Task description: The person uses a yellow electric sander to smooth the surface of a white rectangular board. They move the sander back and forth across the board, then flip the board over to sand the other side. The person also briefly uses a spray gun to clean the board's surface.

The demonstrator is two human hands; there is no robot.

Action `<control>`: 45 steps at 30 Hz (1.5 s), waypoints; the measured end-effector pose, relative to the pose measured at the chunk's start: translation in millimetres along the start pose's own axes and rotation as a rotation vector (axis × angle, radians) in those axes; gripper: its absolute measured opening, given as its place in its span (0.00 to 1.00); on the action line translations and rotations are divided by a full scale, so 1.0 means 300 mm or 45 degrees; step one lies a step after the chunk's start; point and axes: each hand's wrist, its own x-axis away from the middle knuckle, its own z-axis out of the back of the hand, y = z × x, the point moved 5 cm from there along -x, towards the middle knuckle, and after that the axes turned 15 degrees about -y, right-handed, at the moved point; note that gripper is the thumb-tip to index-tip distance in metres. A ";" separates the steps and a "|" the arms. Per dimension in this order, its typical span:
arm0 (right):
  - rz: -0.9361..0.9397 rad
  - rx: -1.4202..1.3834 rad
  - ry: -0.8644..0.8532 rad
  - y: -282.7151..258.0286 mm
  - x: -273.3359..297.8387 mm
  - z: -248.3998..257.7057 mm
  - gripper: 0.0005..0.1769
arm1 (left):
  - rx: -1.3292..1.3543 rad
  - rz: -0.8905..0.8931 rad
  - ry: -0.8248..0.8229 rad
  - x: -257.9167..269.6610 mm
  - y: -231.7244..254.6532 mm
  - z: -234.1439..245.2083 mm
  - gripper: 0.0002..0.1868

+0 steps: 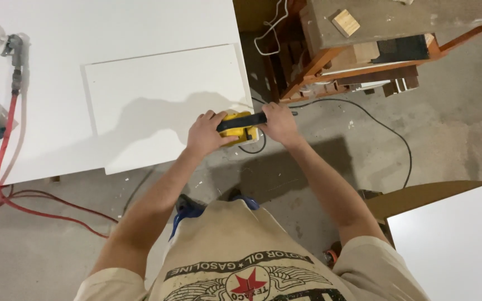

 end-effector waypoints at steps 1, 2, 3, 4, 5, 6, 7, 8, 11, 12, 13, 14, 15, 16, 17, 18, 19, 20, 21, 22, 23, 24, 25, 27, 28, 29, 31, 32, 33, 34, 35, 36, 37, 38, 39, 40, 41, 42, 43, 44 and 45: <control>0.003 0.004 0.002 -0.013 0.002 0.001 0.24 | 0.001 0.000 0.005 0.010 -0.003 0.010 0.47; -0.008 -0.036 0.002 -0.022 0.004 0.001 0.24 | -0.015 0.014 -0.005 0.019 -0.007 0.017 0.47; -0.025 -0.077 -0.001 -0.033 0.014 -0.005 0.24 | -0.033 0.024 -0.021 0.029 -0.011 0.017 0.47; -0.028 -0.074 -0.001 -0.030 -0.008 0.002 0.24 | -0.032 0.020 -0.021 0.019 -0.017 0.032 0.47; -0.021 -0.070 0.002 -0.030 -0.023 0.007 0.26 | -0.040 0.025 0.001 0.015 -0.022 0.045 0.46; -0.013 -0.065 0.005 -0.030 -0.038 0.011 0.28 | -0.047 0.030 0.023 0.012 -0.026 0.056 0.46; -0.011 -0.064 0.006 -0.015 -0.040 0.013 0.28 | -0.047 0.032 0.025 -0.002 -0.019 0.052 0.46; -0.042 -0.014 -0.025 0.001 -0.044 0.012 0.28 | -0.057 0.024 0.043 -0.014 -0.011 0.050 0.46; -0.048 0.058 -0.070 0.039 -0.002 -0.010 0.28 | -0.046 -0.011 0.056 -0.031 0.013 -0.004 0.48; -0.025 0.083 -0.079 0.049 0.006 -0.017 0.28 | -0.028 -0.040 0.058 -0.036 0.018 -0.022 0.49; -0.022 0.082 -0.081 0.039 0.016 -0.014 0.28 | -0.026 -0.038 0.057 -0.025 0.019 -0.021 0.49; -0.039 0.042 -0.098 0.031 0.026 -0.015 0.28 | -0.010 -0.041 0.048 -0.014 0.019 -0.023 0.49; -0.041 0.000 -0.119 0.011 0.028 -0.021 0.28 | 0.012 -0.030 0.043 0.008 0.008 -0.028 0.48; -0.024 -0.001 -0.123 -0.015 0.024 -0.011 0.28 | 0.020 -0.014 0.046 0.019 -0.013 -0.030 0.48; -0.015 0.012 -0.135 -0.043 0.014 -0.002 0.26 | 0.011 -0.009 0.052 0.031 -0.036 -0.027 0.48; -0.006 0.026 -0.147 -0.072 0.005 0.008 0.24 | 0.001 -0.004 0.058 0.045 -0.059 -0.023 0.47; 0.011 0.022 -0.144 -0.093 -0.013 0.001 0.24 | 0.001 0.013 0.065 0.060 -0.082 -0.015 0.47; -0.001 0.023 -0.164 -0.112 -0.032 -0.008 0.25 | -0.016 0.018 0.062 0.076 -0.103 -0.007 0.48; -0.012 0.024 -0.186 -0.132 -0.049 -0.019 0.27 | -0.031 0.024 0.058 0.094 -0.126 -0.003 0.48; 0.007 0.021 -0.185 -0.168 -0.065 -0.016 0.27 | -0.028 0.042 0.064 0.114 -0.152 0.006 0.48; -0.009 0.033 -0.211 -0.200 -0.080 -0.017 0.26 | -0.024 0.042 0.057 0.132 -0.179 0.012 0.48; -0.025 0.045 -0.237 -0.233 -0.095 -0.018 0.26 | -0.021 0.042 0.051 0.150 -0.206 0.019 0.47; -0.009 0.043 -0.237 -0.273 -0.103 -0.007 0.26 | -0.017 0.058 0.056 0.168 -0.239 0.020 0.47; 0.018 0.088 -0.278 -0.346 -0.118 0.011 0.27 | -0.012 0.046 0.084 0.200 -0.298 0.025 0.48; 0.031 0.088 -0.277 -0.388 -0.131 0.032 0.27 | -0.010 0.058 0.089 0.227 -0.324 0.038 0.48; 0.034 0.094 -0.332 -0.427 -0.140 0.047 0.26 | -0.012 0.062 0.083 0.253 -0.346 0.047 0.48; 0.043 0.101 -0.390 -0.509 -0.157 0.074 0.26 | -0.010 0.072 0.078 0.304 -0.392 0.067 0.48; 0.049 0.100 -0.423 -0.552 -0.165 0.082 0.26 | 0.003 0.088 0.078 0.330 -0.418 0.077 0.47; 0.057 0.100 -0.453 -0.593 -0.178 0.094 0.25 | 0.017 0.105 0.082 0.354 -0.443 0.091 0.47; 0.066 0.104 -0.454 -0.628 -0.192 0.092 0.25 | 0.021 0.112 0.087 0.355 -0.504 0.069 0.47; 0.090 0.063 -0.448 -0.663 -0.208 0.093 0.26 | 0.006 0.067 0.173 0.359 -0.558 0.060 0.47; 0.114 0.022 -0.443 -0.697 -0.224 0.095 0.27 | -0.010 0.021 0.260 0.365 -0.610 0.051 0.47; 0.121 0.025 -0.442 -0.732 -0.240 0.090 0.27 | -0.008 0.027 0.265 0.387 -0.648 0.053 0.47; 0.146 0.021 -0.441 -0.768 -0.255 0.085 0.28 | -0.009 0.017 0.301 0.411 -0.683 0.058 0.47; 0.167 0.016 -0.439 -0.798 -0.266 0.080 0.28 | -0.012 0.005 0.335 0.431 -0.713 0.061 0.47; 0.171 0.018 -0.438 -0.833 -0.273 0.080 0.28 | -0.012 0.008 0.338 0.448 -0.749 0.055 0.47; 0.191 -0.002 -0.438 -0.867 -0.283 0.082 0.29 | -0.021 -0.012 0.401 0.464 -0.781 0.059 0.47; 0.211 -0.023 -0.438 -0.900 -0.293 0.084 0.29 | -0.030 -0.032 0.464 0.480 -0.813 0.064 0.48; 0.211 -0.022 -0.438 -0.925 -0.304 0.079 0.29 | -0.029 -0.032 0.465 0.506 -0.832 0.068 0.48; 0.231 -0.033 -0.427 -0.952 -0.314 0.075 0.29 | -0.058 -0.058 0.519 0.536 -0.845 0.078 0.47; 0.248 -0.044 -0.417 -0.977 -0.324 0.071 0.28 | -0.086 -0.084 0.571 0.565 -0.858 0.087 0.46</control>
